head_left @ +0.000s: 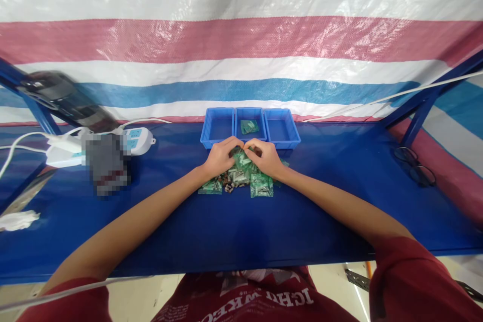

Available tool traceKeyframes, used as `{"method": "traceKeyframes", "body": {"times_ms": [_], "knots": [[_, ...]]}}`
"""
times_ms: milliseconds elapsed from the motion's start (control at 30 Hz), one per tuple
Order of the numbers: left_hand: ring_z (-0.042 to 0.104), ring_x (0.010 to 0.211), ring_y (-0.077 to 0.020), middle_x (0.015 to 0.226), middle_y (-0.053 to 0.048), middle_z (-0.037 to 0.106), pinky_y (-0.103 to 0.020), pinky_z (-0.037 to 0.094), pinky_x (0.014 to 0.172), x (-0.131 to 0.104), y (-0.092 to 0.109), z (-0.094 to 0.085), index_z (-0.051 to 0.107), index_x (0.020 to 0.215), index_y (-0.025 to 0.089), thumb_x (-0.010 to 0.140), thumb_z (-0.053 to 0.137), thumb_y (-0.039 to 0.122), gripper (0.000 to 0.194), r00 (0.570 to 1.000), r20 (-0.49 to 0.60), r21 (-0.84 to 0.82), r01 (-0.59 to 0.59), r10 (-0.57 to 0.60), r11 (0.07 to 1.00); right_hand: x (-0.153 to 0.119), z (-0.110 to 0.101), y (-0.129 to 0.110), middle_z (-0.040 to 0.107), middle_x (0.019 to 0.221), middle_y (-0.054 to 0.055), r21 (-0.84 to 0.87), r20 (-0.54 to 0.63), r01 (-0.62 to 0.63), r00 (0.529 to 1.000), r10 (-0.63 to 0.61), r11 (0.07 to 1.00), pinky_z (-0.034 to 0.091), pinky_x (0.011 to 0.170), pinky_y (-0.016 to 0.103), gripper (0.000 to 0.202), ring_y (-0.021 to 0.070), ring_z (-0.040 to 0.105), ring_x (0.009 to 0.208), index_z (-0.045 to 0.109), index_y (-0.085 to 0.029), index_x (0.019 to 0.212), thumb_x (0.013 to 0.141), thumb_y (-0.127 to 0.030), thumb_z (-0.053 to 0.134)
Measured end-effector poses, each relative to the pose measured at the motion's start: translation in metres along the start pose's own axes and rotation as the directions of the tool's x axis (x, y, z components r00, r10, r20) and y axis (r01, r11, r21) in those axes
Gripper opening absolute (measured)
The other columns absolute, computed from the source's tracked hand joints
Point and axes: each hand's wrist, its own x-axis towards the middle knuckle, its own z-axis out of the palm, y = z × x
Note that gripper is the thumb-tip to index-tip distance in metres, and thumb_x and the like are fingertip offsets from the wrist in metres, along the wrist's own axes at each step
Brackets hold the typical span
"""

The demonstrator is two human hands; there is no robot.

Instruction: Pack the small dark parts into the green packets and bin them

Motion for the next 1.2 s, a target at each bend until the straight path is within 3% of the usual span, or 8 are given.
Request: {"method": "traceKeyframes", "body": {"times_ms": [267, 600, 1200], "knots": [[0.057, 0.078, -0.0158, 0.087, -0.003, 0.061, -0.025, 0.043, 0.068, 0.0001, -0.0001, 0.0004, 0.056, 0.093, 0.018, 0.064, 0.042, 0.002, 0.036, 1.0, -0.009, -0.011, -0.004, 0.004, 1.0, 0.0001, 0.0005, 0.0018, 0.045, 0.058, -0.004, -0.007, 0.002, -0.002, 1.0, 0.002, 1.0, 0.033, 0.054, 0.024, 0.011, 0.01, 0.04, 0.05, 0.058, -0.018, 0.082, 0.086, -0.027, 0.052], [0.057, 0.081, -0.0172, 0.09, -0.004, 0.061, -0.026, 0.043, 0.069, 0.0005, 0.0007, -0.0005, 0.055, 0.094, 0.018, 0.054, 0.037, 0.0, 0.047, 1.0, -0.007, -0.004, -0.013, 0.013, 1.0, 0.0001, -0.0008, 0.0004, 0.045, 0.056, -0.004, -0.01, 0.017, 0.011, 1.0, -0.011, 1.0, 0.033, 0.054, 0.024, 0.013, 0.0106, 0.042, 0.049, 0.058, -0.018, 0.084, 0.088, -0.027, 0.05], [0.058, 0.081, -0.0168, 0.089, -0.004, 0.061, -0.025, 0.044, 0.071, 0.0008, 0.0016, -0.001, 0.056, 0.093, 0.017, 0.055, 0.037, 0.0, 0.046, 1.0, -0.008, -0.009, -0.011, 0.01, 1.0, 0.0001, -0.0008, 0.0007, 0.046, 0.057, -0.004, -0.001, 0.019, 0.016, 1.0, -0.016, 1.0, 0.032, 0.052, 0.023, 0.012, 0.01, 0.041, 0.049, 0.058, -0.017, 0.084, 0.088, -0.025, 0.05]]}}
